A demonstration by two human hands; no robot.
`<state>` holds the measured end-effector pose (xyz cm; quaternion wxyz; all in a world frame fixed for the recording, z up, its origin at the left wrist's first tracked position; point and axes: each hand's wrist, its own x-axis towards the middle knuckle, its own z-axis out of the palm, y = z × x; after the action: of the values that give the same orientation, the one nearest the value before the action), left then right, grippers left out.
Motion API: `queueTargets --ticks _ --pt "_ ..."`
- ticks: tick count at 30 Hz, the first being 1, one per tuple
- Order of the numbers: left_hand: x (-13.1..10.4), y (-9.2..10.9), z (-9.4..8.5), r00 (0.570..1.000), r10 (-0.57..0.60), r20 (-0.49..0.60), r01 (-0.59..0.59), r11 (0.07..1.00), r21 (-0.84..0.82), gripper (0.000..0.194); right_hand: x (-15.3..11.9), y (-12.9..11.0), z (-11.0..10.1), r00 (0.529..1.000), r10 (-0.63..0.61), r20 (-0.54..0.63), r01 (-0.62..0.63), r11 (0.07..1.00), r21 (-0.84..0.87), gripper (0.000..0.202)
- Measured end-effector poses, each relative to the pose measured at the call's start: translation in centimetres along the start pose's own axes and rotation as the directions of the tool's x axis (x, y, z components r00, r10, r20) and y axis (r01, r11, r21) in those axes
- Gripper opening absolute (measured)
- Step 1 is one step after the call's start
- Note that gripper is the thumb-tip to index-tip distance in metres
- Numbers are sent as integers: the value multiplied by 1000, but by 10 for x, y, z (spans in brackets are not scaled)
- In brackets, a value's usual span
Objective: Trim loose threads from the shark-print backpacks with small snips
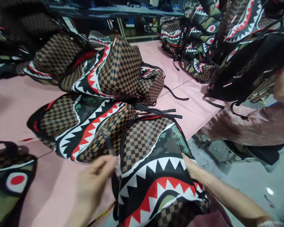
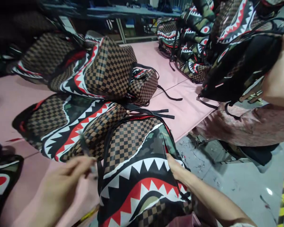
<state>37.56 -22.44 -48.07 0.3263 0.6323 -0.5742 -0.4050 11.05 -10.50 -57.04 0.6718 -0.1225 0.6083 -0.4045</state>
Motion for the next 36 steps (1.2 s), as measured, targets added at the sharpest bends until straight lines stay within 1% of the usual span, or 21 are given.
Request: queueTargets --ticks 2,4,5,6,7,9,10,11,13,14,16,17,18,19,21,22,24,27,29,33,36 --pt "-36 5 46 972 -68 226 99 987 -125 43 -11 3 -12 998 -43 52 47 997 -66 51" --pt "-62 9 86 903 -96 418 157 981 -113 41 -27 7 -30 969 -236 74 247 933 -261 46" --pt "-71 11 103 865 -110 490 176 980 -91 41 -36 8 -40 922 -379 83 380 837 -394 45" --pt "-78 14 117 826 -127 549 196 978 -68 41 -44 8 -49 841 -530 111 500 684 -532 43" --pt "-83 18 129 787 -142 601 210 977 -44 41 -51 7 -56 734 -661 158 580 488 -652 43" --pt "-90 28 149 713 -165 682 222 975 4 41 -59 1 -66 529 -797 290 606 117 -786 44" --pt "-93 34 159 678 -162 717 217 976 15 41 -59 -3 -69 456 -814 360 599 -19 -801 44" --pt "-95 40 168 639 -142 756 195 981 19 41 -57 -8 -70 402 -816 415 589 -117 -800 41" --pt "-96 48 185 582 -64 811 109 994 1 44 -48 -19 -72 314 -841 441 572 -203 -795 29" --pt "-94 51 193 605 -16 796 29 1000 -2 46 -41 -25 -73 272 -868 416 572 -202 -795 25" --pt "-89 52 209 759 64 648 -187 975 123 45 -29 -36 -76 213 -925 315 621 -120 -774 23" --pt "-85 50 216 841 84 534 -262 927 267 42 -22 -41 -78 220 -944 245 668 -37 -743 23" --pt "-81 48 222 900 108 422 -305 849 432 39 -17 -45 -80 258 -949 182 719 62 -692 22" --pt "-78 46 228 928 131 348 -324 747 581 40 -11 -48 -81 319 -938 136 755 165 -634 21" --pt "-74 40 237 937 130 324 -339 553 761 46 -1 -50 -81 441 -893 85 766 326 -554 18" --pt "-73 37 240 932 126 341 -357 484 799 47 3 -50 -81 479 -875 73 754 368 -545 18" --pt "-75 33 243 924 113 366 -378 417 827 43 11 -48 -78 509 -859 58 732 396 -554 19" --pt "-80 31 242 928 75 364 -361 410 838 35 20 -45 -72 506 -862 28 719 404 -565 14" --pt "-83 31 241 932 70 355 -351 417 839 34 22 -44 -69 455 -890 39 732 349 -585 11" --pt "-86 30 239 929 81 360 -358 435 826 39 26 -43 -65 245 -967 66 779 157 -606 4" --pt "-85 29 239 927 94 363 -365 444 818 39 29 -43 -63 187 -978 91 800 98 -591 5"
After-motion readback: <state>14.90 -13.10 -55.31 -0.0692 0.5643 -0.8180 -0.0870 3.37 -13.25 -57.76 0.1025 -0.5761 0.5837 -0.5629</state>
